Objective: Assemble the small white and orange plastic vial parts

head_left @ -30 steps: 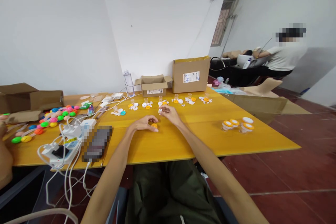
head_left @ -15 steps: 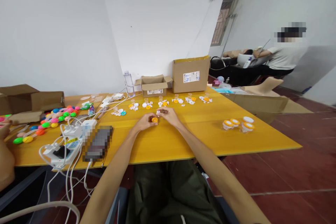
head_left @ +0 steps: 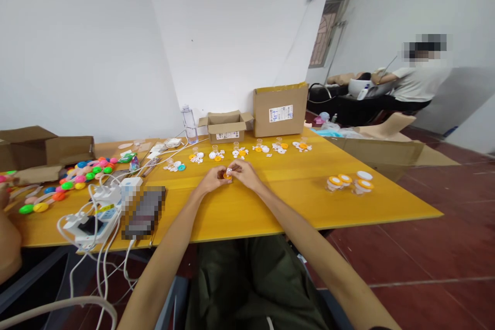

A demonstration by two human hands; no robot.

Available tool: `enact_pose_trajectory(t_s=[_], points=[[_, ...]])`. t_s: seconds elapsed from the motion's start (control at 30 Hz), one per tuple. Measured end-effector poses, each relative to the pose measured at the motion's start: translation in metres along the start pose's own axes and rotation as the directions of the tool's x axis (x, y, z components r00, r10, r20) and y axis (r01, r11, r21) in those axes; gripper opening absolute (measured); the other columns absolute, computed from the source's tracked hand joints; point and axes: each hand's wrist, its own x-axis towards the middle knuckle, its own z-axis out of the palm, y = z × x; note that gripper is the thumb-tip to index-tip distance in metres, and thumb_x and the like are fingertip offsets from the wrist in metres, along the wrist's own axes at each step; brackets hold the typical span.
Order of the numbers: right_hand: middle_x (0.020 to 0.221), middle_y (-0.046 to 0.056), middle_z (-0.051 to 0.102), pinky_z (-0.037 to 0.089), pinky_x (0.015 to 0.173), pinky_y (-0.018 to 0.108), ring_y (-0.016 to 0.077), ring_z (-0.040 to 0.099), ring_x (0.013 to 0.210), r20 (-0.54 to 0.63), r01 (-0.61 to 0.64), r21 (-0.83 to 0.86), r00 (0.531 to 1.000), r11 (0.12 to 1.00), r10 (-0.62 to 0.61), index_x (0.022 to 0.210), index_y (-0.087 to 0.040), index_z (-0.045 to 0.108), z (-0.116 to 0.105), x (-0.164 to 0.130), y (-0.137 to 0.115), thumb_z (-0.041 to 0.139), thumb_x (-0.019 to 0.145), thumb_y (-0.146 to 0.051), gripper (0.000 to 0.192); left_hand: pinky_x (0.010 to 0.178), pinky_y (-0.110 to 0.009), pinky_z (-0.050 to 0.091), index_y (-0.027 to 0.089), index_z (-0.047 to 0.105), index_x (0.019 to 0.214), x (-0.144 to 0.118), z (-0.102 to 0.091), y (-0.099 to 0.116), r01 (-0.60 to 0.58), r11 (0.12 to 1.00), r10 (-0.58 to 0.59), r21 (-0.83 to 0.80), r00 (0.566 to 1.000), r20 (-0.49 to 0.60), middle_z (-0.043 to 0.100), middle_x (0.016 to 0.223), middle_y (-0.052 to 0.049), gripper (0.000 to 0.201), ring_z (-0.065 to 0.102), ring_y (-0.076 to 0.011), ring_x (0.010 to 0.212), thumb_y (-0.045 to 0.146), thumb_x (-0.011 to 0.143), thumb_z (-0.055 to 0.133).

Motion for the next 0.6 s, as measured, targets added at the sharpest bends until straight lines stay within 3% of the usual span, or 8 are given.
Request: enact_pose_trajectory(t_s=[0.6], points=[[0.077, 0.002, 0.068, 0.049, 0.071, 0.029, 0.0175, 0.061, 0.075, 0.098, 0.210, -0.169, 0.976, 0.963, -0.195, 0.075, -0.023, 0.071, -0.0047, -0.0022, -0.0025, 0.065, 0.083, -0.017, 0.011, 0.056, -0.022, 0.037, 0.017, 0.059, 0.067, -0.0001, -0.0011, 0.0017, 0.021, 1.000, -0.021, -0.014, 1.000, -0.013, 0.047, 0.057, 0.007, 0.030, 0.043, -0.0090, 0.056, 0.035, 0.060, 0.081]])
